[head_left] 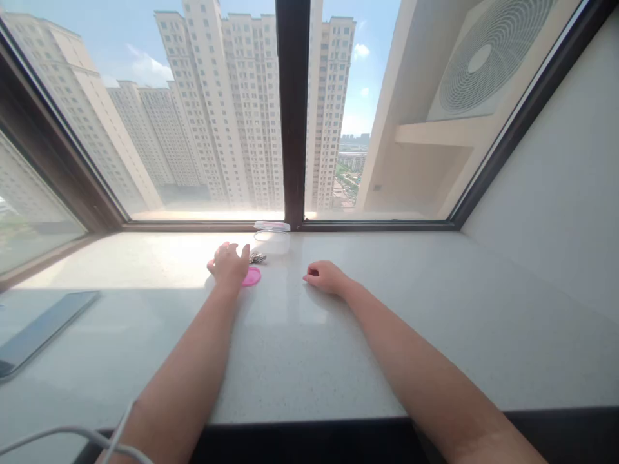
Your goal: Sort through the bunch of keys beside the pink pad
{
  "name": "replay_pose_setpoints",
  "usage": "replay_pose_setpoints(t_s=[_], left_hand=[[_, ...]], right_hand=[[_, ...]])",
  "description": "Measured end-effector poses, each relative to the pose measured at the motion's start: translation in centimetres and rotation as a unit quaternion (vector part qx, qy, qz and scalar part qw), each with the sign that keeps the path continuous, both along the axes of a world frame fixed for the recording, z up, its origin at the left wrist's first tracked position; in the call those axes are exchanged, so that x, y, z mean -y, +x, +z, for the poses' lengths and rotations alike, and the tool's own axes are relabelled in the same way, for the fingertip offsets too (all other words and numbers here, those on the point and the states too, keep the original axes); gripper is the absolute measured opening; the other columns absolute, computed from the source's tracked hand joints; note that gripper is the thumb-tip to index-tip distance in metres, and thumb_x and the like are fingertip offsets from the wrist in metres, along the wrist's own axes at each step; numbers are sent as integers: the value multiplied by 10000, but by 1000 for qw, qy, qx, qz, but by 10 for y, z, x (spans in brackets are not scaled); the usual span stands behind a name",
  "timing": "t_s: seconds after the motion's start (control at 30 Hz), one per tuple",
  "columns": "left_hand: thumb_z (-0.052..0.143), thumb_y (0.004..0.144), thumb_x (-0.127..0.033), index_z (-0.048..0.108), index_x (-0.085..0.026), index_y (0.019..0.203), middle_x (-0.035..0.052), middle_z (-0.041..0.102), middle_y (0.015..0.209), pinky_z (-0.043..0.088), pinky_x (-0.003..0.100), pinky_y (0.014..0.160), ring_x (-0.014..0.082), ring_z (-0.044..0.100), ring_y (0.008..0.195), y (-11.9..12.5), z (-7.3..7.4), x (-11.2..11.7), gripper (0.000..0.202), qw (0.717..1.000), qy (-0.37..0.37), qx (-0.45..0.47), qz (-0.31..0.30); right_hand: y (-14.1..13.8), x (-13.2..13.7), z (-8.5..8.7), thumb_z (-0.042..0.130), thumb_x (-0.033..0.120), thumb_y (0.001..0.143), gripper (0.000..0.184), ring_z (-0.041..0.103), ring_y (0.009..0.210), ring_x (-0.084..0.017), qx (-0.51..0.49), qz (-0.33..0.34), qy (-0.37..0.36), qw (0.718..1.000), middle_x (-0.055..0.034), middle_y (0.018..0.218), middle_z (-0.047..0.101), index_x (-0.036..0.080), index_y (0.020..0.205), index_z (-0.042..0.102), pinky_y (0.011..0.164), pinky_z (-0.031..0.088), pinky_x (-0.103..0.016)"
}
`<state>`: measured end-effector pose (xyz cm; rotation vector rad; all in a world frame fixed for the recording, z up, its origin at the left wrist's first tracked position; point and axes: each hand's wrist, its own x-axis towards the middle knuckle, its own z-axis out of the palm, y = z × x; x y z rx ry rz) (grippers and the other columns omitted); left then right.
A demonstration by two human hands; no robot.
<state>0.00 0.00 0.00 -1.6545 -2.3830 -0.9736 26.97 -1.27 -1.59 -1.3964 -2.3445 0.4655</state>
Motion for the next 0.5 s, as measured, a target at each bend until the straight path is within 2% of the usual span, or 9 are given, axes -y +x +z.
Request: replay_pose_setpoints(t_s=[0.17,0.33,0.5], left_hand=[[321,880,-542,556,-236,1210,125,439,1411,290,518,1021,295,397,1278,-6,-6,-3,507,1000,-11,-7,7],[317,867,-561,501,-218,1285,162,379,1447,303,519,1015,305,344,1323,-5,-12,-6,571,997,-69,-14,-9],[338,853,-585,497,-254,1290,147,381,1450,322,524,992,334,346,1318,-4,-17,-8,571,996,-86,-18,-30]], right_hand=[[0,0,0,572,338,802,211,453,618,-108,-3,-2,-1,1000,-8,685,595,164,691,617,566,277,-231],[0,0,-1,572,337,800,208,460,630,-111,-4,-4,0,1000,-8,692,598,166,687,609,568,282,-229],[0,-1,-2,570,341,802,211,469,642,-116,-2,-4,0,1000,-17,707,607,165,696,616,577,285,-233]])
